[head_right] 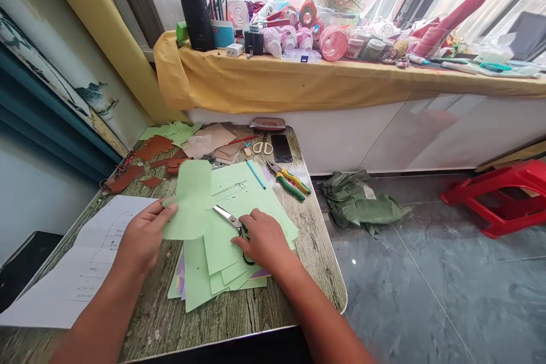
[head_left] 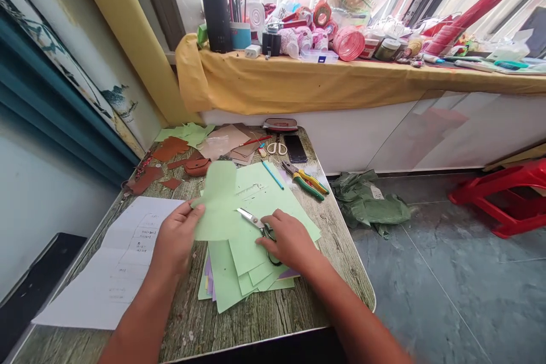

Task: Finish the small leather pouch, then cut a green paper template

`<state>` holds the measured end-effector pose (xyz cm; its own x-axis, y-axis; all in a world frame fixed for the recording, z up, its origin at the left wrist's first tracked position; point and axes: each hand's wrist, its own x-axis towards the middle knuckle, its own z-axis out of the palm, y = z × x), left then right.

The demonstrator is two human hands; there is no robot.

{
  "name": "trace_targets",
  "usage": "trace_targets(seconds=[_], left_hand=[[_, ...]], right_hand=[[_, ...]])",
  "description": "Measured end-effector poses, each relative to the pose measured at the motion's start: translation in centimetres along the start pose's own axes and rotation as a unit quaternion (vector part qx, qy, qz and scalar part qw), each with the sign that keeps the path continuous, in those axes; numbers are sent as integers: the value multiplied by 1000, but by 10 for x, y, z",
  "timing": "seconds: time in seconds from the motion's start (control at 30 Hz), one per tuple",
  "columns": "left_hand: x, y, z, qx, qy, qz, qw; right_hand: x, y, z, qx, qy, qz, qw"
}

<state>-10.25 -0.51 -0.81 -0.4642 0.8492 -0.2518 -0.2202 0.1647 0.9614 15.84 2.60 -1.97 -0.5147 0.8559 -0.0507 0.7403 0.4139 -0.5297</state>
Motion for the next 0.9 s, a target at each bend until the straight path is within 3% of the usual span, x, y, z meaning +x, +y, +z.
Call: trace_targets(seconds=[0.17,0.5,0.77,0.9], left_hand=[[-6,-15,3,71,-99,-19,992],[-18,-33,1,144,-171,-12,975],[-38,-39,12,306,-152,89,935],[-45,-34,15,390,-160,92,902]], right_hand=[[6,-5,4,-24,-8,34,999],[-5,-5,-6,-19,47,128,990],[6,14,-25,-54,71,172,981],[13,22,-25,-72,70,177,979]])
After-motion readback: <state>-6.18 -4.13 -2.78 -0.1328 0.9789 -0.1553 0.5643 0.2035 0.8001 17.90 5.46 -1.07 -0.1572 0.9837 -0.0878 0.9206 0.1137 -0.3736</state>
